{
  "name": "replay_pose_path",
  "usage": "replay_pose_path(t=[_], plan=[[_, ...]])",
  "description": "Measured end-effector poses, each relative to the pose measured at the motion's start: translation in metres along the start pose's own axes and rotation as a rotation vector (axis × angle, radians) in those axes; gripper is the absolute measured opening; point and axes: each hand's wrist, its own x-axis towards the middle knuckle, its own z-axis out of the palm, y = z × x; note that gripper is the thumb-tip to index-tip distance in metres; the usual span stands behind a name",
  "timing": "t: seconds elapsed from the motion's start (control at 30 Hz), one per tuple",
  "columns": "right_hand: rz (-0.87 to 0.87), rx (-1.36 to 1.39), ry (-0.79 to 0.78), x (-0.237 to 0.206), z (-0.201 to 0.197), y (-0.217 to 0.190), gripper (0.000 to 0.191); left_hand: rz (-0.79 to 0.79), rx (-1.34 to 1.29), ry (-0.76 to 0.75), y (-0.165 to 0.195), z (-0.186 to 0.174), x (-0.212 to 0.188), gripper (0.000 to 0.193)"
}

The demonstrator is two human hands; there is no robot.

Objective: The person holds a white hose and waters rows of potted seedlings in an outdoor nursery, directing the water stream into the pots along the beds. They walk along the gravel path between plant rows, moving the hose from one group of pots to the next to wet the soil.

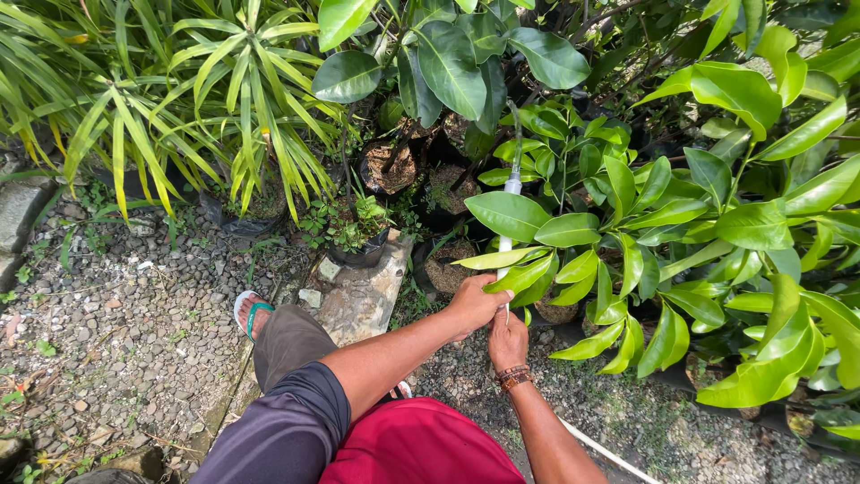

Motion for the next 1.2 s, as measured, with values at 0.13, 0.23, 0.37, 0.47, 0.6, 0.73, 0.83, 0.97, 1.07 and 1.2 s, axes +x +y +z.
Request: replay_pose_path(t=[0.13, 0.23, 0.37, 0.47, 0.6, 0.73, 0.83, 0.97, 1.07, 1.2], plan=[[0.008, -0.011, 0.005, 0.001, 0.001, 0.002, 0.061, 0.000, 0.013, 0.005, -0.001, -0.001, 0.000, 0.048], [0.033, -0.034, 0.006, 0.001, 0.003, 0.004, 0.060, -0.002, 0.017, 0.010, -0.002, -0.002, 0.001, 0.049], [0.039, 0.011, -0.013, 0.002, 0.004, 0.007, 0.058, 0.018, 0.028, 0.018, -0.004, -0.003, 0.001, 0.050], [0.047, 0.007, -0.012, 0.003, 0.005, 0.009, 0.059, 0.001, 0.056, 0.022, -0.004, -0.003, 0.000, 0.050], [-0.002, -0.009, -0.009, 0.003, 0.005, 0.014, 0.062, -0.014, 0.004, 0.003, -0.001, -0.004, -0.002, 0.050], [-0.021, -0.018, -0.009, 0.003, 0.004, 0.018, 0.063, -0.020, 0.044, 0.010, -0.001, -0.004, -0.003, 0.050], [-0.014, -0.003, -0.019, 0.001, 0.005, 0.020, 0.063, -0.026, 0.041, 0.010, -0.002, -0.004, -0.004, 0.051], [-0.001, -0.034, -0.018, -0.001, 0.008, 0.019, 0.062, -0.038, 0.055, 0.017, -0.003, -0.007, -0.006, 0.052], [0.008, -0.022, -0.021, -0.003, 0.009, 0.017, 0.062, -0.058, 0.048, 0.007, -0.002, -0.008, -0.008, 0.051], [0.004, -0.039, -0.006, -0.002, 0.008, 0.011, 0.060, -0.050, 0.067, 0.019, 0.001, -0.008, -0.008, 0.052]])
